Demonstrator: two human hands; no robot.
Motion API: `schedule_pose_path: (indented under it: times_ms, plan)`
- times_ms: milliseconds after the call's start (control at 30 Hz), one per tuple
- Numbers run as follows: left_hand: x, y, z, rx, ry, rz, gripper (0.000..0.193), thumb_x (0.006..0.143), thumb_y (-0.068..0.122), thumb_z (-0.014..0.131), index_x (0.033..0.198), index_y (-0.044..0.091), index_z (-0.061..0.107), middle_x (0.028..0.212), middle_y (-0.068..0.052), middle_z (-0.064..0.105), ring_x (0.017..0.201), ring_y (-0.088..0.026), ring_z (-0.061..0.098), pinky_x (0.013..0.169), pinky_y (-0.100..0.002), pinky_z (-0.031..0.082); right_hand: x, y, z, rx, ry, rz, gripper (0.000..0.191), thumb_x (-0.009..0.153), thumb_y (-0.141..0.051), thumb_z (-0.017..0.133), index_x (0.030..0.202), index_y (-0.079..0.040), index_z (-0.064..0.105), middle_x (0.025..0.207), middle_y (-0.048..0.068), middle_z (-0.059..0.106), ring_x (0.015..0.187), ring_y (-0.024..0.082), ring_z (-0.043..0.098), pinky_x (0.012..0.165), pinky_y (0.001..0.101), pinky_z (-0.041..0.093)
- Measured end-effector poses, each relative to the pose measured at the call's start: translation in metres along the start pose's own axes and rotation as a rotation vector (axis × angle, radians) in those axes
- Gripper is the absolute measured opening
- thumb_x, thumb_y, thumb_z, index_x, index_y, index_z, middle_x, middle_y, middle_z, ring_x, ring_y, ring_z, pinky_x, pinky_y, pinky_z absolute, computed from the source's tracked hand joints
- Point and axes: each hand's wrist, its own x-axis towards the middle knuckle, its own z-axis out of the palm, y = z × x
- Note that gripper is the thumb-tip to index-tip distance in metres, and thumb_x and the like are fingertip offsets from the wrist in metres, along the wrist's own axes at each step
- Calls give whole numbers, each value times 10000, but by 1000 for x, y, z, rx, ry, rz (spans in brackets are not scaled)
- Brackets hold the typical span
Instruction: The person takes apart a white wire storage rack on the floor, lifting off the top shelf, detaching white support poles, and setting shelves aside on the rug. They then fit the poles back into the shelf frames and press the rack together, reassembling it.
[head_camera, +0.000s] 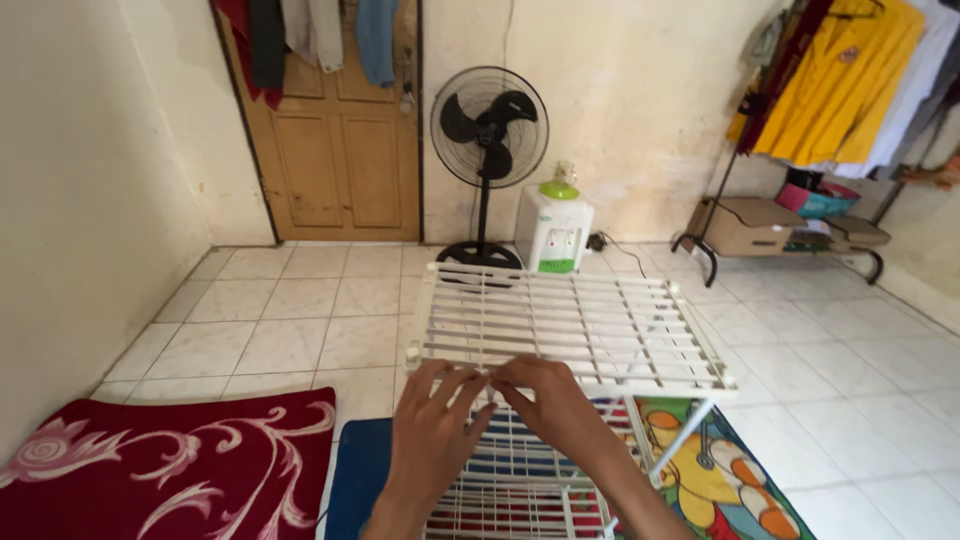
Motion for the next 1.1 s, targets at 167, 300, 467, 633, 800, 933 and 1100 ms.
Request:
schedule_pose_path:
  times_ms: [167, 300, 467, 633, 800, 933, 1100]
  plan:
    - [2, 11, -5, 23, 58, 44, 390, 715, 193, 847, 1063, 54, 740, 1088, -60, 691, 1117, -332, 598, 934, -475, 510, -10, -10, -11, -45, 53, -46, 230, 856, -32, 766, 1085, -50, 785, 1022, 126, 784, 928, 302, 756, 816, 367, 597]
    - [-18, 47, 10, -34, 115, 97, 350, 749, 132, 833, 1077, 47, 747, 1068, -73, 686, 1053, -307, 613, 885, -443, 532, -34, -15, -33, -70, 263, -131, 225, 822, -21, 773, 1047, -37, 781, 1062, 127, 777, 987, 281, 755, 846, 355, 605]
    - [-51, 95, 55, -348, -67, 180, 255, 757, 98, 845, 994, 79, 752, 962, -48, 700, 976, -283, 634, 848, -417, 554, -78, 2, -75, -85, 461, -39, 171, 820, -7, 768, 988, -37, 785, 1006, 101, 790, 932, 213, 769, 787, 307, 618]
    - [-69, 142, 127, -546, -171, 244, 211, 807, 87, 852, 988, 70, 746, 887, -58, 657, 934, -271, 654, 833, -420, 556, -143, 57, -119, -189, 602, 154, 141, 808, 22, 765, 940, -20, 788, 922, 100, 788, 846, 190, 757, 760, 305, 592]
    - [-117, 183, 191, -672, -300, 113, 192, 803, 61, 799, 983, 53, 736, 912, -93, 706, 936, -320, 674, 826, -434, 555, -239, 125, -138, -187, 628, 391, 91, 863, 13, 754, 945, -7, 788, 934, 102, 787, 814, 181, 748, 709, 305, 588]
    - [-165, 207, 245, -751, -518, -37, 190, 833, 53, 796, 1012, 23, 739, 897, -126, 712, 913, -329, 693, 810, -461, 553, -310, 175, -137, -211, 661, 420, 74, 895, -4, 760, 968, 2, 775, 929, 93, 780, 813, 163, 727, 756, 303, 563]
    - [-257, 232, 322, -816, -655, -277, 177, 805, 62, 807, 972, 42, 751, 876, -139, 724, 832, -323, 717, 729, -426, 579, -391, 244, -110, -70, 658, 690, 113, 875, -14, 750, 974, -25, 803, 940, 85, 803, 796, 134, 754, 681, 257, 610]
